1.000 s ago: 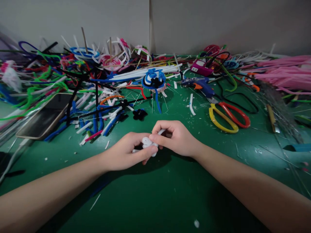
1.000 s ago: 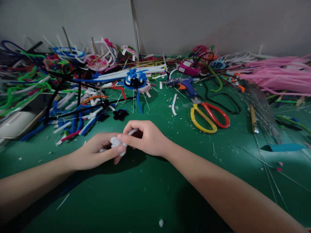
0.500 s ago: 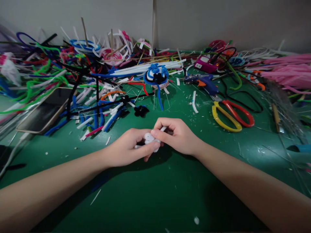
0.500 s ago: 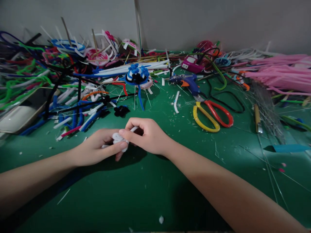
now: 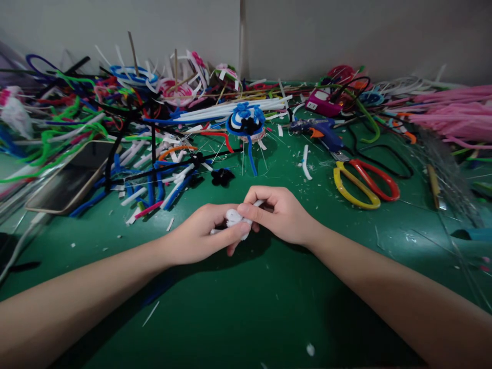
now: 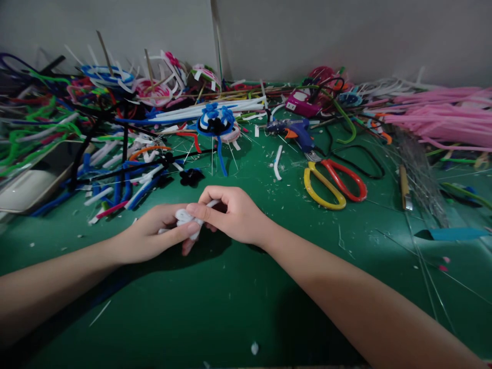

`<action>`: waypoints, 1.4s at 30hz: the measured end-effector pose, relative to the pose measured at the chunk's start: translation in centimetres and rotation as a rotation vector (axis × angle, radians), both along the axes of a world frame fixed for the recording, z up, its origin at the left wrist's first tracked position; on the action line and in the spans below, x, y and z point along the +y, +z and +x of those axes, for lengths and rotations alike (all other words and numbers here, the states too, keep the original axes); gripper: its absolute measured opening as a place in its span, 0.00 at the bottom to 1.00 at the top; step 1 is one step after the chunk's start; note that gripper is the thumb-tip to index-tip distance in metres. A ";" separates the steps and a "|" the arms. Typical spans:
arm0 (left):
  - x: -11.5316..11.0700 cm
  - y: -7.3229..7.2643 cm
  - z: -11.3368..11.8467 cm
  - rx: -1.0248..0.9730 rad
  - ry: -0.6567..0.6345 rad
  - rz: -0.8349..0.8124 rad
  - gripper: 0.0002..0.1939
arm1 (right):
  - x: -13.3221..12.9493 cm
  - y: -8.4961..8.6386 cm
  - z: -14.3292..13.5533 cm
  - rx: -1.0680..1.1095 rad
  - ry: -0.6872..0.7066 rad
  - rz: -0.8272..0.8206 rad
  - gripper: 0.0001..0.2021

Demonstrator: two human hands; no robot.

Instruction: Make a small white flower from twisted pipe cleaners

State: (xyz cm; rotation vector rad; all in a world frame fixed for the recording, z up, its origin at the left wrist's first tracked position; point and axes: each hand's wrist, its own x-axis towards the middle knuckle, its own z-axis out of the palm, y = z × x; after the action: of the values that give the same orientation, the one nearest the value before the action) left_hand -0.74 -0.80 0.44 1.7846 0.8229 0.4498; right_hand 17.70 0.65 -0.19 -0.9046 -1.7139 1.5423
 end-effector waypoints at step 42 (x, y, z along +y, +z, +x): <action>0.0 0.0 0.0 -0.024 0.017 0.007 0.14 | -0.2 0.0 0.1 -0.018 0.010 0.057 0.11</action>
State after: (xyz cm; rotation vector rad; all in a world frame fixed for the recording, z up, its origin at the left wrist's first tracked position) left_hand -0.73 -0.75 0.48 1.7767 0.8212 0.4847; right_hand 17.78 0.48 -0.16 -0.8848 -1.7687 1.4882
